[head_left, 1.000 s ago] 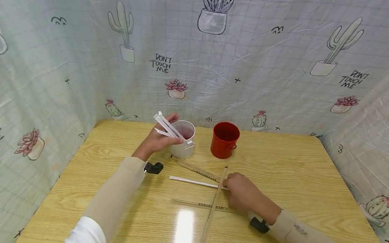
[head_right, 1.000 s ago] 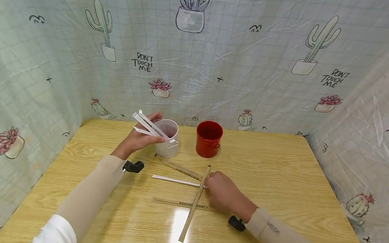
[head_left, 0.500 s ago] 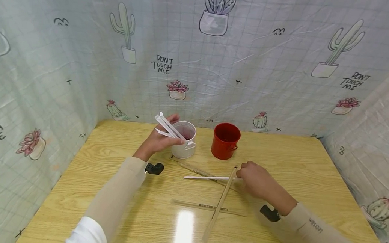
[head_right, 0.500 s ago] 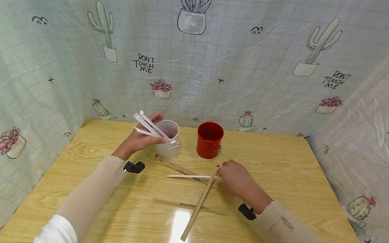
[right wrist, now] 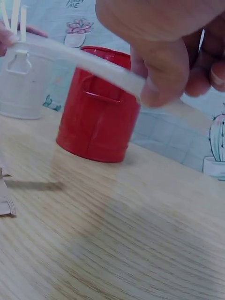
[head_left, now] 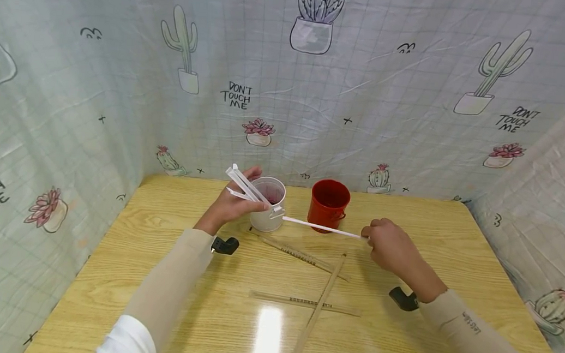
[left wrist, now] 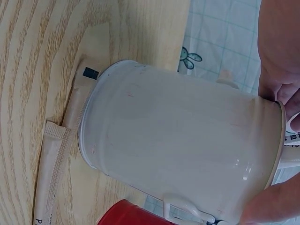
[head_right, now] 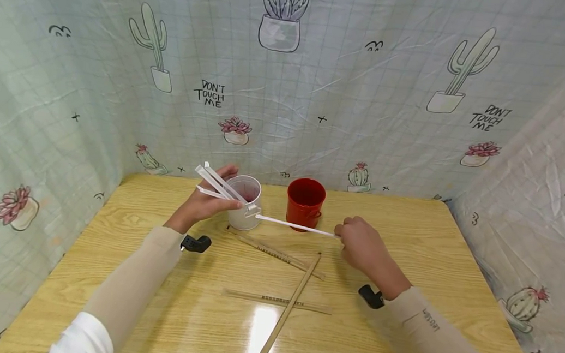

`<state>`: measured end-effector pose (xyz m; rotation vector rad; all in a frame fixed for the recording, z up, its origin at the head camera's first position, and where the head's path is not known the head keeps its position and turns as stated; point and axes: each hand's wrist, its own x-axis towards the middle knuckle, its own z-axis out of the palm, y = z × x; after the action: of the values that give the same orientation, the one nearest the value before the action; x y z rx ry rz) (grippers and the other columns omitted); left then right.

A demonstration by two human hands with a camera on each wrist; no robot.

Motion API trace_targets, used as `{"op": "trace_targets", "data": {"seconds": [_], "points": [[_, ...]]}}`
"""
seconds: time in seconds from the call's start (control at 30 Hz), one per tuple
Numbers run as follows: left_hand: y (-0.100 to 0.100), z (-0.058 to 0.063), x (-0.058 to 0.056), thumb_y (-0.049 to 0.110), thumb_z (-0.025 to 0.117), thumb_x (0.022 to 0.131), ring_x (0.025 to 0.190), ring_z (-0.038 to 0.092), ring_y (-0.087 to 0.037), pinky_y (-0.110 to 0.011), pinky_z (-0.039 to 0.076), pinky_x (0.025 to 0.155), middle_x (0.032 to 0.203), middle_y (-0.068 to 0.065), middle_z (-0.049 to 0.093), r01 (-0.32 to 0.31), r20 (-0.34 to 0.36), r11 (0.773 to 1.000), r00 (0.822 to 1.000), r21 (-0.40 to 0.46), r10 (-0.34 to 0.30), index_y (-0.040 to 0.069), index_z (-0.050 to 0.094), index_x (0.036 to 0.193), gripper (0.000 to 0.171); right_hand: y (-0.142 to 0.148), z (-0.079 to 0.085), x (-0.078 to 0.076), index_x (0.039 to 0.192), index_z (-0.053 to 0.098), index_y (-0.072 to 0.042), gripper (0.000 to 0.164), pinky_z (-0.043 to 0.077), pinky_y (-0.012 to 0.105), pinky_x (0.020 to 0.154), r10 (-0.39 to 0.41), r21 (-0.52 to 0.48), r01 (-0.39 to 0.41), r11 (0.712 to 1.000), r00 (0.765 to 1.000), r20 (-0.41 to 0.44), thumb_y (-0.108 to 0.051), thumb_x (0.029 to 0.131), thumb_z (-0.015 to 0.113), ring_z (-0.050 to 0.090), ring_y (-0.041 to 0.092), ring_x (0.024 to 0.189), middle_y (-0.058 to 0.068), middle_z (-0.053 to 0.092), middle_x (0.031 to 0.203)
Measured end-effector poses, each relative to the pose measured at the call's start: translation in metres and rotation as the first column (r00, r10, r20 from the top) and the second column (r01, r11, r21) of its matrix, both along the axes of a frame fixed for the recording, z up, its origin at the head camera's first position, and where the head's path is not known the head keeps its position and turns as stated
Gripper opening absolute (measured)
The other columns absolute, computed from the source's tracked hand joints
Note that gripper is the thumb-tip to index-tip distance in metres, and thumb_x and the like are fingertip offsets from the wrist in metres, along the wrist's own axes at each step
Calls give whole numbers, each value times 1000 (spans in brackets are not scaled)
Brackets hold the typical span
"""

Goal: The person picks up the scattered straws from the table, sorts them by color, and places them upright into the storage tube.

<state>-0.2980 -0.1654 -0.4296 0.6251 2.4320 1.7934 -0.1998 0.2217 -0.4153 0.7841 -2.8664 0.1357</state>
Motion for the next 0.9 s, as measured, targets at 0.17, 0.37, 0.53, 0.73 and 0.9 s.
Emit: {"op": "trace_targets", "data": {"seconds": [0.17,0.37,0.53,0.73,0.9], "points": [[-1,-1,0,3,89,78,154,37,-38,-56,32,127,166,-18,39,4,0,1000,1000,-4,-4,6,32,162,102,-5,-2,-1,93,78,-4,17,59,40,70,26,-120,-40,992,993,-118,9,82,77,62,25,79,7,72,85],[-1,-3,0,2,89,77,154,37,-38,-56,31,127,166,-18,39,2,7,1000,1000,4,-3,5,32,162,102,-19,-8,-2,92,77,-4,16,59,39,69,83,-284,-165,944,956,-280,8,82,80,63,24,81,6,72,86],[-2,-4,0,2,88,78,153,38,-39,-57,31,127,166,-19,38,4,16,1000,1000,6,-4,4,32,162,102,-30,-10,-4,91,77,-5,18,57,38,67,115,-365,-249,897,930,-350,8,80,82,62,21,81,5,71,87],[-2,-3,1,2,88,78,154,38,-37,-55,31,127,166,-18,39,4,5,1000,1000,2,-4,2,31,162,102,-45,-5,-8,92,74,-7,20,55,33,64,131,-478,-285,831,935,-330,8,80,82,58,16,78,5,71,88],[-1,-2,0,4,88,77,155,37,-37,-55,32,127,166,-17,39,1,3,1000,1000,-9,0,3,32,162,102,-62,6,-13,93,73,-8,18,53,26,62,142,-598,-259,759,961,-235,6,85,79,56,11,73,4,71,89]]}}
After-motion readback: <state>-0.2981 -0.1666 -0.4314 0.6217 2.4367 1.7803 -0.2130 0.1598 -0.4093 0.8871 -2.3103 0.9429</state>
